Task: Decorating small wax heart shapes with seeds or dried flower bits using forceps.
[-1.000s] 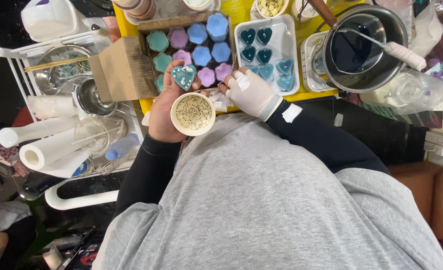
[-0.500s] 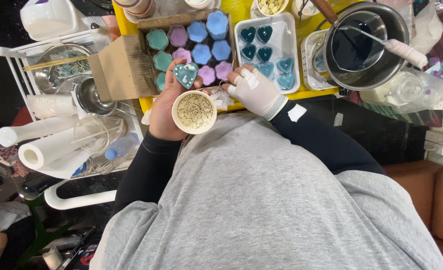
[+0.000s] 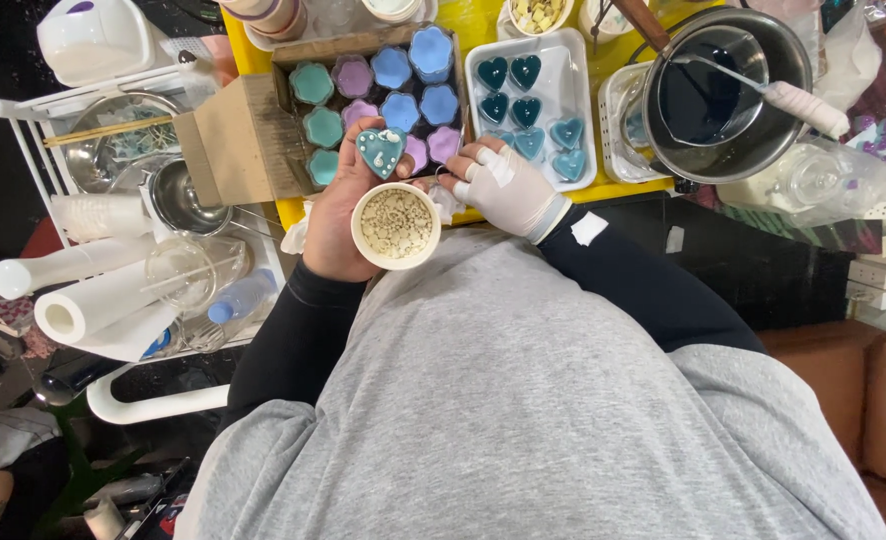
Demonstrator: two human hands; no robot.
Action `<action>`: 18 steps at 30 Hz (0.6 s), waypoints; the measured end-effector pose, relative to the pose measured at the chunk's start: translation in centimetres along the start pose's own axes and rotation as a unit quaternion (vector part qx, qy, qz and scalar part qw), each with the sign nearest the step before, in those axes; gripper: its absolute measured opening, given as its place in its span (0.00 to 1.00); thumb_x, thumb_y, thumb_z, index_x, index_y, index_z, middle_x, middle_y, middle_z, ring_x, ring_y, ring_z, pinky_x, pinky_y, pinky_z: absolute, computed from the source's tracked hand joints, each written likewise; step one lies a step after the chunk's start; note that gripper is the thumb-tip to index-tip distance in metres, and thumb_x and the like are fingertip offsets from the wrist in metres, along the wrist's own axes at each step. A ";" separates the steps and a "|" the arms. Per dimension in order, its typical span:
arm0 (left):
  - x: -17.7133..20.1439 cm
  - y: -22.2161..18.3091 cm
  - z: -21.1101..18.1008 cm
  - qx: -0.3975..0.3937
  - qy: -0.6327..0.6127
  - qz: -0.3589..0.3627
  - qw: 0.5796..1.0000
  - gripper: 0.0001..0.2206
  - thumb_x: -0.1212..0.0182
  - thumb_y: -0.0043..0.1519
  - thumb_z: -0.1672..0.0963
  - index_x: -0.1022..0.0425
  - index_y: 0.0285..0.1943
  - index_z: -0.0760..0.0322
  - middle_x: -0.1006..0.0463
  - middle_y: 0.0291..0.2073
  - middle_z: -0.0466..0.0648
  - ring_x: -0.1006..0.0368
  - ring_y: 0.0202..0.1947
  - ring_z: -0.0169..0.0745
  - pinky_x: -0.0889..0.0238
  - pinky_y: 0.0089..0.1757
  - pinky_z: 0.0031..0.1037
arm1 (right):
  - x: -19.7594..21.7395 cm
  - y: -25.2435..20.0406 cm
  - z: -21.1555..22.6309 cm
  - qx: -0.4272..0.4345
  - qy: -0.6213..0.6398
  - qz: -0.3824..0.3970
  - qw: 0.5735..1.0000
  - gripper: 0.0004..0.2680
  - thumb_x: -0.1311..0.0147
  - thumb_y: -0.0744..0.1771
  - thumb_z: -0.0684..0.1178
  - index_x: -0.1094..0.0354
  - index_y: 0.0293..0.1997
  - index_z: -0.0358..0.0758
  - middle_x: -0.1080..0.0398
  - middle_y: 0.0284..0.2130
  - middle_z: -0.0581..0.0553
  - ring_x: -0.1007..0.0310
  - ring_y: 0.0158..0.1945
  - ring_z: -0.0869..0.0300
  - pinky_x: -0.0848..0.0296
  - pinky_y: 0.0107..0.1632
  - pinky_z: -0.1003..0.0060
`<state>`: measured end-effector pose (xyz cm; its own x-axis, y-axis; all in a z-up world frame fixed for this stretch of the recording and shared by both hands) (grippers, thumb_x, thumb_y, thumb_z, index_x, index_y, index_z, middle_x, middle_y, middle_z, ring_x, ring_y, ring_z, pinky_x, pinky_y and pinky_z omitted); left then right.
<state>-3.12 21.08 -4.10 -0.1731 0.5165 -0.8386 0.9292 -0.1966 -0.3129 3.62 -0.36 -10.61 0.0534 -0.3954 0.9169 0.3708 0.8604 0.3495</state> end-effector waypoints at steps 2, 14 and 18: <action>0.4 0.0 0.2 -0.002 -0.005 -0.002 1.000 0.15 0.53 0.75 0.51 0.40 0.69 0.52 0.29 0.44 0.50 0.29 0.44 0.42 0.27 0.50 0.34 | 0.0 0.1 -0.1 -0.001 0.008 0.006 1.000 0.09 0.45 0.66 0.44 0.26 0.50 0.41 0.28 0.48 0.47 0.29 0.56 0.53 0.33 0.61 0.57; 0.3 0.1 1.1 0.015 -0.016 0.020 1.000 0.15 0.52 0.75 0.51 0.40 0.69 0.51 0.28 0.45 0.51 0.26 0.45 0.46 0.27 0.47 0.34 | 3.7 -0.6 0.1 -0.097 0.089 -0.036 0.991 0.11 0.44 0.64 0.38 0.26 0.51 0.41 0.27 0.50 0.44 0.28 0.55 0.50 0.31 0.61 0.56; -0.3 0.9 2.4 0.058 -0.032 0.056 0.996 0.15 0.51 0.76 0.51 0.41 0.69 0.50 0.26 0.47 0.52 0.24 0.47 0.47 0.26 0.48 0.34 | 6.8 -0.8 0.6 -0.332 0.316 -0.168 0.873 0.08 0.42 0.71 0.34 0.29 0.54 0.39 0.25 0.47 0.45 0.22 0.51 0.58 0.24 0.56 0.66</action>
<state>-3.03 18.74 -5.15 -0.0942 0.4315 -0.8972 0.9005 -0.3473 -0.2616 3.13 -3.53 -4.54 0.2619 -0.8683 0.4213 0.9083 0.3693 0.1966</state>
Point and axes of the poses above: each hand's wrist, its own y-axis towards the middle knuckle, its own x-axis out of the back of the hand, z = x × y, the point moved 1 cm from there along y, towards the middle knuckle
